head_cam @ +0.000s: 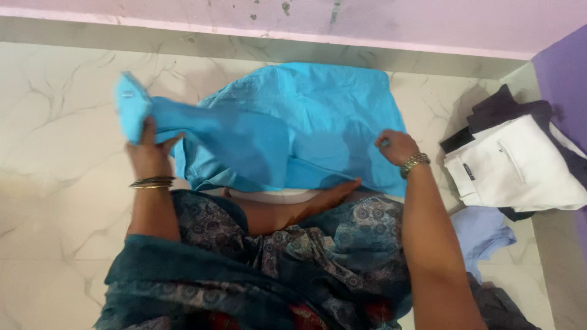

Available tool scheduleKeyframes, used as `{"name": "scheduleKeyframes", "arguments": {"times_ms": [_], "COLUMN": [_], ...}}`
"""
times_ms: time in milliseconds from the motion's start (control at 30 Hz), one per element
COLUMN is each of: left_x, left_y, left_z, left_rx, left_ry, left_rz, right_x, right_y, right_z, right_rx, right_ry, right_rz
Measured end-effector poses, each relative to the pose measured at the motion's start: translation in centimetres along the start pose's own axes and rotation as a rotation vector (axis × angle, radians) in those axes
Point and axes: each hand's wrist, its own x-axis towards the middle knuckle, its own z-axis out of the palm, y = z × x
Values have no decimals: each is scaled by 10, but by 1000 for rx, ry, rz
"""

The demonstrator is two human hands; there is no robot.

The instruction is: The person sits on the floor and buttons a light blue shirt, then folds the sleeves and body of the shirt into a compact stack.

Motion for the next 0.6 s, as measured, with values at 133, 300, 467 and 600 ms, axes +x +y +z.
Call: {"name": "scheduleKeyframes", "arguments": {"times_ms": [133, 300, 467, 600], "left_x": [12, 19, 5, -5], "left_y": [5, -5, -14, -13], "left_z": [-22, -50, -72, -89], "left_rx": [-459, -1087, -929, -837], "left_ry": [236, 592, 477, 523], "left_rz": [-118, -165, 23, 41], "right_x": [-3, -34, -62, -70], "right_y": [54, 75, 96, 115], "right_z": [31, 76, 112, 116], "right_rx": [17, -146, -244, -155], "right_ry": [-232, -333, 43, 260], "right_rz": [-41, -83, -305, -209]}}
